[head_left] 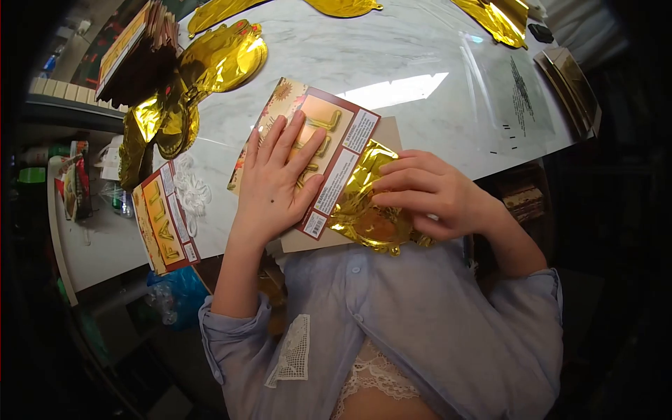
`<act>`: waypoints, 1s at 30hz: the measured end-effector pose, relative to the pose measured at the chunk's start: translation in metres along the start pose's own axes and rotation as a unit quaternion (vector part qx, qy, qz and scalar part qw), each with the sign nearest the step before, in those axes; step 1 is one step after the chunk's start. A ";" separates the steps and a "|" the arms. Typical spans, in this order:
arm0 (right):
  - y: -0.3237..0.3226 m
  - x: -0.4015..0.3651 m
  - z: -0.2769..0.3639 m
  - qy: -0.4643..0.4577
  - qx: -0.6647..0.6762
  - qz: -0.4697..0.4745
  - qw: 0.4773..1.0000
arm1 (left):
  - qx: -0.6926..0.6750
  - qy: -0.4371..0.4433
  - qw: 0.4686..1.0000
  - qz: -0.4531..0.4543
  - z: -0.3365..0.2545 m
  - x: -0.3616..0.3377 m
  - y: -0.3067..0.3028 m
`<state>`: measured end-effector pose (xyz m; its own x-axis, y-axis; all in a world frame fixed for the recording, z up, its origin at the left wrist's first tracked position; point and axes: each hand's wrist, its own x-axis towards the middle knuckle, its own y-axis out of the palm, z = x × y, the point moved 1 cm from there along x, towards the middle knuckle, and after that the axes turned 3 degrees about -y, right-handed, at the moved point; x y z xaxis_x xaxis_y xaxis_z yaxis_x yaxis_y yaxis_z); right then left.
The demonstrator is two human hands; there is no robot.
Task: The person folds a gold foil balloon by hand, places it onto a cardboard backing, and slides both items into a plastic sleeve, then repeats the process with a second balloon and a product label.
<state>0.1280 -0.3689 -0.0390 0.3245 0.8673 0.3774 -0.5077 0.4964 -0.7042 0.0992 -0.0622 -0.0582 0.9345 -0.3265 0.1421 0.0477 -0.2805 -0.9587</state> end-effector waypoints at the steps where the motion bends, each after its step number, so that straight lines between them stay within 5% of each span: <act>1: -0.010 -0.004 0.005 0.032 -0.042 0.031 0.998 | 0.004 0.006 1.000 -0.003 0.001 0.000 0.000; 3: -0.014 -0.017 0.007 0.103 -0.091 0.094 0.986 | 0.001 0.003 1.000 -0.006 0.001 0.000 0.000; 8: 0.010 -0.035 -0.005 0.036 -0.216 0.064 0.974 | 0.008 0.010 1.000 -0.009 0.001 -0.001 0.000; 14: 0.003 -0.016 -0.009 -0.014 -0.118 0.030 0.992 | -0.005 0.021 1.000 -0.007 0.001 -0.001 -0.002; 24: -0.042 0.013 -0.013 -0.011 -0.014 0.146 0.989 | -0.003 0.024 1.000 -0.010 0.002 -0.001 -0.001; 30: -0.043 0.046 -0.012 0.080 -0.021 0.159 0.984 | -0.012 0.028 0.999 -0.011 0.001 -0.001 -0.003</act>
<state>0.1742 -0.3508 0.0021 0.2768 0.9602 0.0368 -0.5711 0.1952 -0.7973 0.0989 -0.0603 -0.0555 0.9119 -0.3705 0.1766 0.0581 -0.3095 -0.9491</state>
